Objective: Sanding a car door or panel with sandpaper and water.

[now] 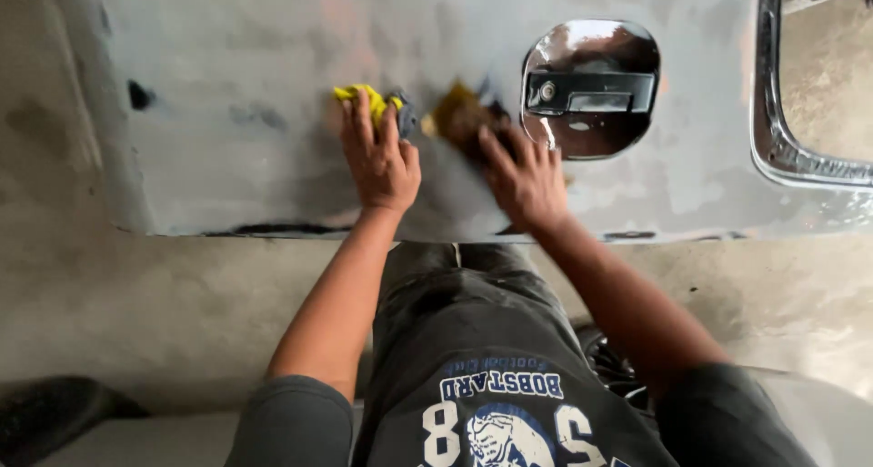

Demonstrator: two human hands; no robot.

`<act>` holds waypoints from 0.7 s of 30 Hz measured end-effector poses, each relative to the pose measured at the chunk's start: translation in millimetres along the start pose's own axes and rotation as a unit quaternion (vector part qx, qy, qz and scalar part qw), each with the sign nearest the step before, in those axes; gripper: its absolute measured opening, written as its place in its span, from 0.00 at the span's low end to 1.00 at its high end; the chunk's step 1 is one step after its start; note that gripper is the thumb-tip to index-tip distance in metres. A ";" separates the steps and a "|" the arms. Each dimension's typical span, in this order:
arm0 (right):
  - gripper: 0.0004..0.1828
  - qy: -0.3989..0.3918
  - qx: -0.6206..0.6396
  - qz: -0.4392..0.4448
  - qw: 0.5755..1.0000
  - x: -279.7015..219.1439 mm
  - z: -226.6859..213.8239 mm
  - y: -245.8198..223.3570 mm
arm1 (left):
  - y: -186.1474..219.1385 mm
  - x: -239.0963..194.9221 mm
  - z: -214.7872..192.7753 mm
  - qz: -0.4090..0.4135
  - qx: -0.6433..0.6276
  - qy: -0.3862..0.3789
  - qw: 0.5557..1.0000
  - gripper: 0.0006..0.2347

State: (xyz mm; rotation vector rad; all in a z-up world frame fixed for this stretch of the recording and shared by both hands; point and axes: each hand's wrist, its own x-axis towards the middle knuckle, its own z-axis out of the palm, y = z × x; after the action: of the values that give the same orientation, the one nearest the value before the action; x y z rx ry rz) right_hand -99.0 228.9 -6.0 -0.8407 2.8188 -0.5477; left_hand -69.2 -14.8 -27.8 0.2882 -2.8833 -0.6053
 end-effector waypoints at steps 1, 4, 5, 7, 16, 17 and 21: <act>0.39 -0.009 0.004 -0.007 1.000 24.5 -0.2 12.5 | -0.7 4.1 2.0 -0.012 0.003 -0.002 1.000 0.24; 0.37 0.037 -0.060 0.004 0.998 106.5 -9.2 39.3 | -3.0 25.4 6.6 -0.040 0.020 0.021 0.999 0.23; 0.37 0.037 -0.012 0.032 0.999 125.8 -20.2 41.7 | 0.5 26.1 7.7 -0.043 0.016 0.025 0.999 0.23; 0.36 0.032 0.037 0.056 0.997 146.6 -27.3 43.0 | 4.8 32.7 9.0 -0.052 0.015 0.031 0.998 0.23; 0.35 -0.039 0.038 -0.115 0.992 47.7 -30.9 11.0 | 3.7 65.5 9.5 -0.066 0.014 0.006 0.998 0.19; 0.35 -0.086 0.036 -0.092 0.991 52.3 -32.6 15.8 | 2.4 64.8 7.8 -0.064 0.022 0.000 0.998 0.19; 0.34 -0.021 0.004 -0.038 0.999 117.0 -22.4 57.2 | -1.9 70.2 5.4 -0.042 0.025 -0.006 0.999 0.18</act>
State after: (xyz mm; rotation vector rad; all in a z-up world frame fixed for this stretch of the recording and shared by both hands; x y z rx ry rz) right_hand -230.3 215.3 -11.8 -0.9493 2.7537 -0.5448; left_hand -137.8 -30.2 -23.8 0.4158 -2.9126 -0.5514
